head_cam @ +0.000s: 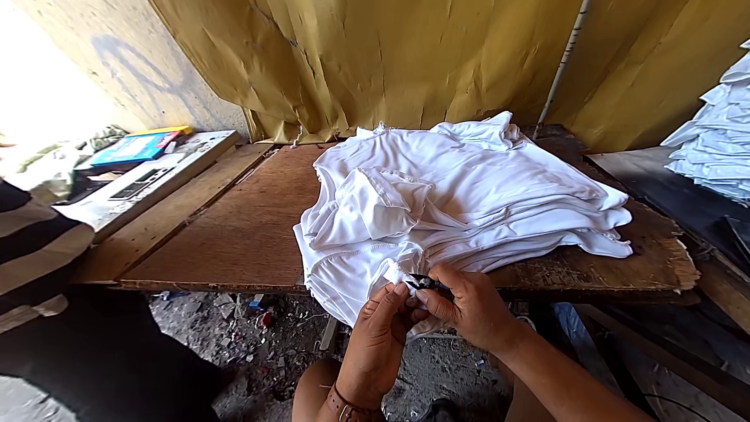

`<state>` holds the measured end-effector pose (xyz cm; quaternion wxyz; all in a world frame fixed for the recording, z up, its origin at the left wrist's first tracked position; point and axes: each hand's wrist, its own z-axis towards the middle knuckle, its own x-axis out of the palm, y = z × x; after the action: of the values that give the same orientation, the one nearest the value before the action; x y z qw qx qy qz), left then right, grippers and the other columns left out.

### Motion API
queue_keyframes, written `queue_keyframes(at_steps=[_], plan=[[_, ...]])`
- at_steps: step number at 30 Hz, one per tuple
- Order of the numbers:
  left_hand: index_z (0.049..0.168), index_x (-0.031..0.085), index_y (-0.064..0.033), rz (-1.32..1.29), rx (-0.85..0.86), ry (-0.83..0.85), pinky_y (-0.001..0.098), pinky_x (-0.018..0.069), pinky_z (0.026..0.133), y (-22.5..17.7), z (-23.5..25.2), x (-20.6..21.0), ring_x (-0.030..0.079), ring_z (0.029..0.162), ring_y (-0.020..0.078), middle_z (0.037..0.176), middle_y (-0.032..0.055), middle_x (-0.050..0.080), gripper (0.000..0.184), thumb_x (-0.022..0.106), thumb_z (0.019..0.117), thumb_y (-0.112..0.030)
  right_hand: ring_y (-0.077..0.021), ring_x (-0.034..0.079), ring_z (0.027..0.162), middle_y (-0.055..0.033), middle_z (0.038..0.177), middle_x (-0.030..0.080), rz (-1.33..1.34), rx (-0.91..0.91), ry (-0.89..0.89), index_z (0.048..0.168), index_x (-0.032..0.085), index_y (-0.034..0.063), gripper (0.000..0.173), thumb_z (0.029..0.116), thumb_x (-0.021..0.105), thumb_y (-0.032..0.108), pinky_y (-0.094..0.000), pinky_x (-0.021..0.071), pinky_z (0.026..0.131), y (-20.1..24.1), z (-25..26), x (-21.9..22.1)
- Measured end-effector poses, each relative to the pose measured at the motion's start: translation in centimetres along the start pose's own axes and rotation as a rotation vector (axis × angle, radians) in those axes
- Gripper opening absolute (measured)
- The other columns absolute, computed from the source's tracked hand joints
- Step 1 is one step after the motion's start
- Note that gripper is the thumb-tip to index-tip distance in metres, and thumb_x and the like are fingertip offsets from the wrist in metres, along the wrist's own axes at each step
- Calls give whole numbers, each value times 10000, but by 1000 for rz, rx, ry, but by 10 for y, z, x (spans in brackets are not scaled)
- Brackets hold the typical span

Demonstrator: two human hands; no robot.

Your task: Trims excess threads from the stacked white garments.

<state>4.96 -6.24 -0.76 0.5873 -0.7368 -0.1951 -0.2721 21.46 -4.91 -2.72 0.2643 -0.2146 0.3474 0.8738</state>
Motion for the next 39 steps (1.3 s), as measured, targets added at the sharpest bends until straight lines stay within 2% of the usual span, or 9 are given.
queue_keyframes(at_steps=[18,21,24,26,29,31,34,37,39], plan=[[904,635,-12,3,27,14,313,624,735,2,1,-1,713,721,159,805,103,708,297,383,1052,-63,-70,575,586,-3,650,586,35,48,24,874,660,87,354,1032,523,373,-248,466,525,0,-3,-3],[896,646,-19,61,55,42,309,624,734,3,0,-2,715,736,154,824,99,714,282,414,1051,-62,-18,512,565,27,630,526,288,141,0,863,652,80,346,1063,504,321,-196,435,530,2,-3,-7],[1074,740,-16,372,259,273,303,601,840,3,-6,-13,721,941,140,1060,74,751,230,540,1028,-118,70,405,480,137,579,454,889,425,-159,868,624,194,318,1063,477,398,-107,357,466,10,-5,-13],[1146,740,-20,765,613,350,230,603,789,-1,-9,-21,713,937,82,1134,66,738,248,581,1030,-171,64,405,472,134,615,492,1020,517,-251,929,630,227,240,958,677,461,-112,359,449,8,-8,-16],[1113,723,-48,1291,1089,6,197,498,655,-10,-6,-31,620,794,88,1012,114,694,277,709,899,-223,93,450,583,129,839,581,787,392,-246,1071,616,165,415,806,857,374,-89,409,520,4,-14,-13],[1210,673,-11,1475,1127,-128,388,533,685,-13,3,-36,646,864,284,1087,226,651,455,744,860,-293,101,491,723,93,963,608,507,267,-231,1115,619,117,516,787,862,432,-88,442,641,9,-13,-5],[1214,667,1,1580,1199,-140,547,554,751,-10,23,-39,667,953,421,1107,253,655,425,714,869,-243,-101,657,923,-60,1035,664,125,100,-227,1148,686,64,453,786,842,287,-273,588,777,14,-2,9],[1066,732,-34,1493,1228,-50,491,560,821,-20,37,-42,686,1007,333,1089,181,700,251,623,870,-145,-109,682,812,-50,938,709,168,225,-130,1035,744,52,216,823,703,63,-303,586,701,8,11,7],[949,753,-72,1333,1060,48,320,554,874,-33,40,-44,674,1029,144,1065,69,723,224,565,886,-175,-11,593,696,17,859,684,466,456,7,1045,729,61,161,918,630,72,-204,507,644,1,19,-7]])
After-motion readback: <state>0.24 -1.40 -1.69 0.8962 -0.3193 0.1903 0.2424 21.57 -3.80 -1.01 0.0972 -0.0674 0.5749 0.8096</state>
